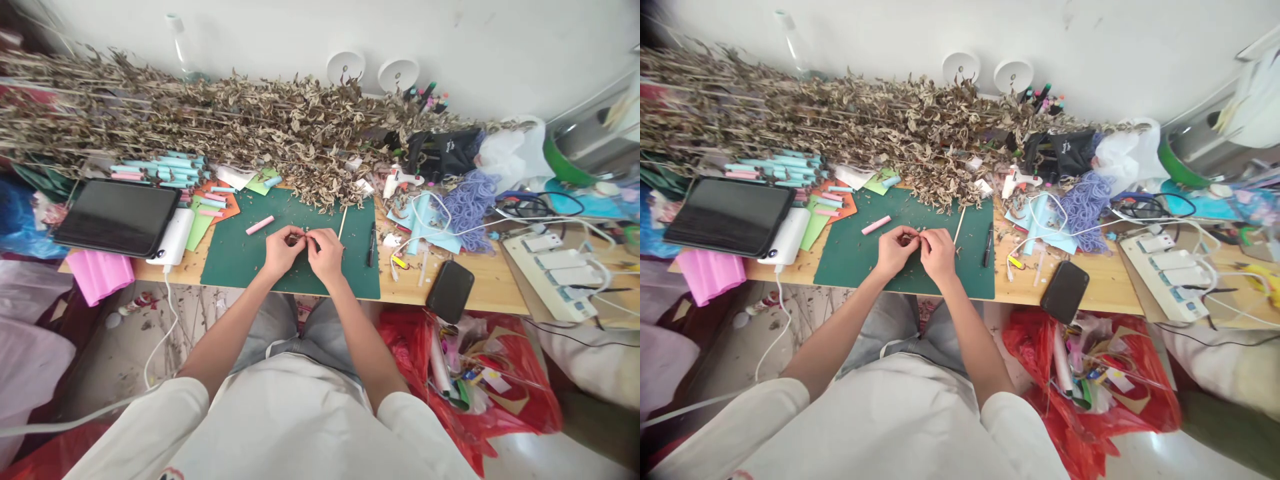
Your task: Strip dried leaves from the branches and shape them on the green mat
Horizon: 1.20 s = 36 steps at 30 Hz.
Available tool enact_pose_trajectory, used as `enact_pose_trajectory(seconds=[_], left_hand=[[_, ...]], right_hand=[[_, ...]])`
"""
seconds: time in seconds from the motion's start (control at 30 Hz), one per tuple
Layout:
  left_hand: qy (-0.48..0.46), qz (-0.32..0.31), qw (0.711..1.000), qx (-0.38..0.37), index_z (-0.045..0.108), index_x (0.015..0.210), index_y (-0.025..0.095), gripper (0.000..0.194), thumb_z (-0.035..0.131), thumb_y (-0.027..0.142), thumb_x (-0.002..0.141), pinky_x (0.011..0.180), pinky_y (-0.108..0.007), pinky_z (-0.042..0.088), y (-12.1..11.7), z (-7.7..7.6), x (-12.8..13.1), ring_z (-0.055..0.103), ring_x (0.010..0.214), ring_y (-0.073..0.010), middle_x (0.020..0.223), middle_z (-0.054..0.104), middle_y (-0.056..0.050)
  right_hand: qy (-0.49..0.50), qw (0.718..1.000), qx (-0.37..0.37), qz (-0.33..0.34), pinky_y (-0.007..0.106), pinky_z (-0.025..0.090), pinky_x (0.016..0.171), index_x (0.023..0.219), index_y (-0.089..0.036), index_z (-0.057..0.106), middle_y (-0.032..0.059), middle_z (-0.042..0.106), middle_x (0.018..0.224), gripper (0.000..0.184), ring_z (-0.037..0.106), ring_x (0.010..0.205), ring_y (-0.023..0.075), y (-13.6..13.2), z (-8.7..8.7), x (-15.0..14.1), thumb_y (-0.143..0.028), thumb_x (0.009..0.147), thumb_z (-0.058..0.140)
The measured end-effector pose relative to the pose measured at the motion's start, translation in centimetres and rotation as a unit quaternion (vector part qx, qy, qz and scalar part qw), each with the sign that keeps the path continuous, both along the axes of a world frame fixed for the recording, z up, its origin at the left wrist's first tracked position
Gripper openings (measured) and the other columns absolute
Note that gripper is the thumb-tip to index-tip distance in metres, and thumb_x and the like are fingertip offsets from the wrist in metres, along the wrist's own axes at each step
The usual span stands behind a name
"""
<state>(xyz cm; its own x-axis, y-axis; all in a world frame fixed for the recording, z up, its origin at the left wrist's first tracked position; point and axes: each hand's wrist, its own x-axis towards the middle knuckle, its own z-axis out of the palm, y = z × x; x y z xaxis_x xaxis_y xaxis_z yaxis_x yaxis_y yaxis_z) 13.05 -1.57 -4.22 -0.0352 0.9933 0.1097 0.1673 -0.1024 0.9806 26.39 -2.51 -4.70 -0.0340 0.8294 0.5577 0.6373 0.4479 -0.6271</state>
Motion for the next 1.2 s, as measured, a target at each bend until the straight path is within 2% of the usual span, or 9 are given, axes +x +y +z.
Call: enact_pose_trajectory(seconds=[0.13,0.27,0.57,0.7,0.83,1.03,1.2], left_hand=[[0.071,0.021,0.997,0.026,0.069,0.082,0.017,0.008,0.067,0.019,0.075,0.062,-0.023,0.048,-0.27,0.50,0.23,0.060,0.063,-0.0109,0.073,0.069,0.000],[0.091,0.028,0.995,0.021,0.069,0.080,0.018,0.006,0.067,0.019,0.075,0.061,-0.023,0.047,-0.27,0.53,0.24,0.058,0.061,-0.0110,0.071,0.068,0.001],[-0.015,0.039,0.999,-0.003,0.070,0.085,0.017,0.010,0.069,0.025,0.079,0.067,-0.025,0.053,0.26,0.15,-0.06,0.063,0.067,-0.0120,0.081,0.071,-0.003],[-0.048,0.035,0.998,-0.007,0.069,0.088,0.017,0.015,0.071,0.027,0.077,0.070,-0.027,0.056,0.37,-0.09,0.01,0.065,0.070,-0.0132,0.082,0.072,-0.004],[-0.069,0.015,0.997,-0.010,0.070,0.088,0.016,0.018,0.072,0.030,0.077,0.072,-0.030,0.057,0.39,-0.35,0.04,0.066,0.072,-0.0144,0.084,0.072,-0.005],[-0.059,0.004,0.998,-0.011,0.074,0.086,0.017,0.021,0.074,0.036,0.077,0.071,-0.031,0.057,0.26,-0.03,-0.10,0.066,0.069,-0.0156,0.079,0.073,-0.005],[-0.076,-0.018,0.997,0.001,0.074,0.092,0.016,0.021,0.074,0.030,0.076,0.079,-0.032,0.057,0.12,-0.25,-0.10,0.069,0.078,-0.0166,0.091,0.075,-0.007]], right_hand=[[-0.061,0.998,0.026,-0.017,0.038,0.051,0.082,0.089,-0.019,0.066,0.0088,0.069,0.089,0.020,0.058,0.088,0.0224,-0.17,-0.13,-0.38,-0.016,0.094,0.047],[-0.108,0.993,0.034,-0.040,0.040,0.048,0.082,0.090,-0.018,0.065,0.0096,0.069,0.090,0.019,0.056,0.088,0.0237,-0.35,-0.23,-0.50,-0.016,0.094,0.047],[-0.052,0.994,-0.006,-0.099,0.037,0.046,0.083,0.088,-0.021,0.064,0.0065,0.071,0.091,0.016,0.060,0.091,0.0223,-0.09,-0.13,0.24,-0.017,0.093,0.050],[-0.049,0.995,-0.040,-0.079,0.038,0.044,0.087,0.095,-0.021,0.065,0.0074,0.071,0.098,0.012,0.060,0.098,0.0232,-0.09,0.00,0.20,-0.019,0.091,0.054],[-0.056,0.996,-0.046,-0.058,0.039,0.043,0.089,0.107,-0.022,0.066,0.0072,0.071,0.101,0.018,0.061,0.100,0.0233,-0.11,0.08,0.18,-0.026,0.093,0.056],[-0.072,0.996,-0.039,-0.040,0.038,0.042,0.086,0.098,-0.023,0.070,0.0049,0.073,0.095,0.019,0.062,0.093,0.0213,0.06,-0.14,0.31,-0.028,0.098,0.052],[-0.082,0.995,-0.039,-0.051,0.036,0.040,0.083,0.092,-0.021,0.068,0.0050,0.071,0.089,0.016,0.060,0.089,0.0212,-0.01,0.05,0.26,-0.025,0.096,0.052]])
